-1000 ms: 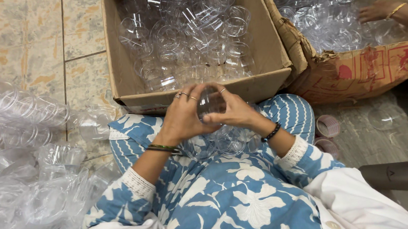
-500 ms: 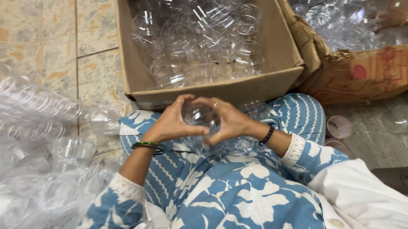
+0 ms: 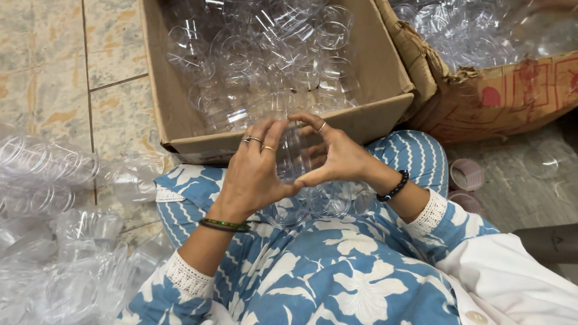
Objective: The person sits on the floor and assembles clear plastic containers by fitting a lid or base piece onto each container body, pressing the pieces together by hand. They take container parts from cardboard boxes, join each pair on their lap, and place the assembled containers aside.
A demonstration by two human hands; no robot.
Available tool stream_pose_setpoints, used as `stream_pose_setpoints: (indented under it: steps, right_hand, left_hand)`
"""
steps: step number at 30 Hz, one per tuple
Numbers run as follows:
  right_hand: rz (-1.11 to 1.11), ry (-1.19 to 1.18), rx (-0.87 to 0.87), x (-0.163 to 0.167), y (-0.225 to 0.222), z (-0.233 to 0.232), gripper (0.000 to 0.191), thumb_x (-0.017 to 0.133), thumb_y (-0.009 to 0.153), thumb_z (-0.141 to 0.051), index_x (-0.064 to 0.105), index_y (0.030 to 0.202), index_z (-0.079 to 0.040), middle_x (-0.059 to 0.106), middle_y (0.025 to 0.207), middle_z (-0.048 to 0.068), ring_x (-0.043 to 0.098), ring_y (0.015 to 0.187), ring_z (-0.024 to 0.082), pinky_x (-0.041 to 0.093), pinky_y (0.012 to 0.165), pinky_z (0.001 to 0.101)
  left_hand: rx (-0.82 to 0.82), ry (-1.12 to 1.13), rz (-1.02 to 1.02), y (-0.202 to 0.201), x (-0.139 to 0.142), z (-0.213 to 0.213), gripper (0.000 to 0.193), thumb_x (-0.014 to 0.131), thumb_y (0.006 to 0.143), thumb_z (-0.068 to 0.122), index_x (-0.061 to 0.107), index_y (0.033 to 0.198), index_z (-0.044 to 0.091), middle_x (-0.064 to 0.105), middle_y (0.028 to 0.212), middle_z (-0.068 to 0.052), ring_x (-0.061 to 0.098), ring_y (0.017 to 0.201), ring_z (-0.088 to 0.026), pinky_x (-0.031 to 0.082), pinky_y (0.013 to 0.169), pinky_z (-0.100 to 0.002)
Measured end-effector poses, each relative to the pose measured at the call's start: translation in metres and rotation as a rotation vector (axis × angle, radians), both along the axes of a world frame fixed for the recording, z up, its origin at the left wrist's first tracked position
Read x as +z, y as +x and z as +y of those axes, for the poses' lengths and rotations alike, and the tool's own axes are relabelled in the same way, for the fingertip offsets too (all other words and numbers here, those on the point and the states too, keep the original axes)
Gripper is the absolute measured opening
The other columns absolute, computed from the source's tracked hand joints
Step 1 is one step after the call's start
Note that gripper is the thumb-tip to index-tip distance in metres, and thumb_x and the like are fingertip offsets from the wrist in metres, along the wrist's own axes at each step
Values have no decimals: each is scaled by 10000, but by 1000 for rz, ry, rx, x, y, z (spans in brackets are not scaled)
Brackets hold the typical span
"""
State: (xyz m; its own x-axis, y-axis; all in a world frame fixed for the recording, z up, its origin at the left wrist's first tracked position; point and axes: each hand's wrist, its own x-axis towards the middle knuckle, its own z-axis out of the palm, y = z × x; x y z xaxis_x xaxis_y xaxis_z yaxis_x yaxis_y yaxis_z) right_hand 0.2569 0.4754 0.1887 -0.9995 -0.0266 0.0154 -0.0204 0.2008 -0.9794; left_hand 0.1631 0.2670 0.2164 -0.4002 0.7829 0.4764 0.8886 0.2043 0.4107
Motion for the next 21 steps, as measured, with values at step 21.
stream_pose_setpoints:
  steps: [21]
  right_hand:
    - [422, 344, -115, 3, -13, -9, 1166, 981, 614, -407, 354, 1556, -127, 397, 1571, 263, 474, 1398, 427, 471, 1105, 499]
  left_hand:
    - [-6, 307, -843, -41, 0, 16, 1020, 926, 639, 396, 423, 1487, 137, 556, 1359, -208, 644, 1170, -394, 577, 948, -479]
